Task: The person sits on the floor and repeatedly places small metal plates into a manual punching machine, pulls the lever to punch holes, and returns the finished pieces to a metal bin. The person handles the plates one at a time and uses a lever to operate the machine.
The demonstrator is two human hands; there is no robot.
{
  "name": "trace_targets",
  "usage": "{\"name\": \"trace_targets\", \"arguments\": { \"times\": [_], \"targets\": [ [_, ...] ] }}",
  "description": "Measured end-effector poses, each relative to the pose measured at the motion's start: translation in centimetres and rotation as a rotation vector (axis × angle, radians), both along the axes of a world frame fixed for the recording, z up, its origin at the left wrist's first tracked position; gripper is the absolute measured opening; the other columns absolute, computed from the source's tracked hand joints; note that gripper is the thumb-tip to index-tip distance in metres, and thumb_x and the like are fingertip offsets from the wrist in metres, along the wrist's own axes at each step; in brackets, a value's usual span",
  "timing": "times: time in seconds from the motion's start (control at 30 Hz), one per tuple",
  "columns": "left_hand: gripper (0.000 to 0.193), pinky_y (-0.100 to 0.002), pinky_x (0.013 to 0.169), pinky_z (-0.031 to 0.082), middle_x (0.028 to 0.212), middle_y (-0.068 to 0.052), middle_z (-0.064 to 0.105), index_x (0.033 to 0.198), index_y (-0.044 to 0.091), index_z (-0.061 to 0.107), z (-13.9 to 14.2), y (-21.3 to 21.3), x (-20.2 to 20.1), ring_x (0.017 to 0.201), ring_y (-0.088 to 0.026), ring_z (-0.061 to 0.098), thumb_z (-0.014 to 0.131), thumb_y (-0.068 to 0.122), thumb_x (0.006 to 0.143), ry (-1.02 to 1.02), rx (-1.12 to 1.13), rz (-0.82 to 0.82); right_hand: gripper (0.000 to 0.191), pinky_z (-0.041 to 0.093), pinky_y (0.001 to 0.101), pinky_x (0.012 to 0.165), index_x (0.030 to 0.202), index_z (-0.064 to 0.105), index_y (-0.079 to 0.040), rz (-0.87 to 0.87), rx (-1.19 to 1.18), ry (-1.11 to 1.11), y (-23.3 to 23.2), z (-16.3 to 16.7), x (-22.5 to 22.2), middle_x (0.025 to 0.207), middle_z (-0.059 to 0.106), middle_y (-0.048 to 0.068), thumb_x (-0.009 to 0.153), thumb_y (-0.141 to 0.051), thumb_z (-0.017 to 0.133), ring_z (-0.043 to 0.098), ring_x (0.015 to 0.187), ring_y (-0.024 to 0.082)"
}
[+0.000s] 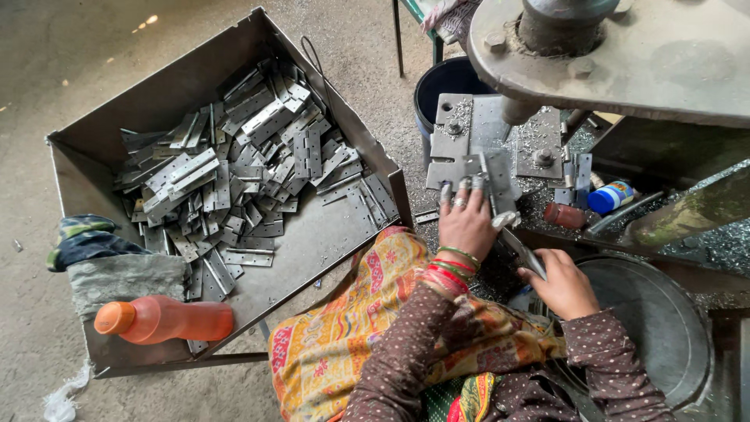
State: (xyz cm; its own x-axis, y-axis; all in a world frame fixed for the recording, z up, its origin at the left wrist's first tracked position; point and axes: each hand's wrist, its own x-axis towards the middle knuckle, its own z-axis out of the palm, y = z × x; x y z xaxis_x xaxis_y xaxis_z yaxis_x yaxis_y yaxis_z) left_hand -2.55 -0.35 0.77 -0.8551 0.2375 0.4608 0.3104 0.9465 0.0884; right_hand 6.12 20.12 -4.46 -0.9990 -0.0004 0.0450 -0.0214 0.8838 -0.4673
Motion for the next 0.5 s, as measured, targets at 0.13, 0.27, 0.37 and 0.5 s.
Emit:
{"name": "trace_targets", "arguments": {
  "times": [0.13, 0.27, 0.37, 0.5],
  "targets": [
    [0.060, -0.058, 0.122, 0.026, 0.146, -0.010, 0.056, 0.131, 0.007, 0.065, -0.3, 1.6, -2.4, 0.141, -0.029, 0.047, 0.045, 0.055, 0.102, -0.208, 0.050, 0.000, 0.053, 0.054, 0.0480, 0.090, 0.125, 0.063, -0.006, -0.005, 0.007, -0.023, 0.3, -0.3, 0.0, 0.124, 0.065, 0.017, 0.086, -0.041, 0.070, 0.066, 0.108, 0.040],
    [0.056, -0.057, 0.118, 0.028, 0.144, -0.008, 0.055, 0.131, 0.007, 0.065, 0.1, 1.9, -4.1, 0.142, -0.028, 0.044, 0.048, 0.049, 0.098, -0.321, 0.046, 0.013, 0.053, 0.054, 0.0482, 0.088, 0.126, 0.062, -0.006, 0.008, 0.031, -0.014, 0.6, -0.9, 0.2, 0.123, 0.065, 0.017, 0.087, -0.040, 0.070, 0.066, 0.107, 0.040],
    [0.055, -0.056, 0.116, 0.028, 0.143, -0.008, 0.054, 0.130, 0.008, 0.065, 0.3, 1.8, -4.3, 0.142, -0.028, 0.043, 0.052, 0.046, 0.092, -0.313, 0.045, 0.002, 0.056, 0.055, 0.0497, 0.082, 0.123, 0.060, -0.003, 0.019, 0.035, 0.017, 0.5, -2.4, 0.5, 0.115, 0.067, 0.019, 0.085, -0.042, 0.071, 0.068, 0.098, 0.042],
    [0.049, -0.056, 0.118, 0.028, 0.144, -0.008, 0.054, 0.128, 0.009, 0.066, 0.1, 1.8, -4.2, 0.144, -0.028, 0.043, 0.053, 0.043, 0.095, -0.295, 0.069, -0.003, 0.046, 0.057, 0.0515, 0.078, 0.118, 0.059, -0.006, -0.135, 0.168, -0.462, -0.1, -5.8, 1.4, 0.089, 0.074, 0.023, 0.094, -0.045, 0.067, 0.073, 0.083, 0.043]
  ]
}}
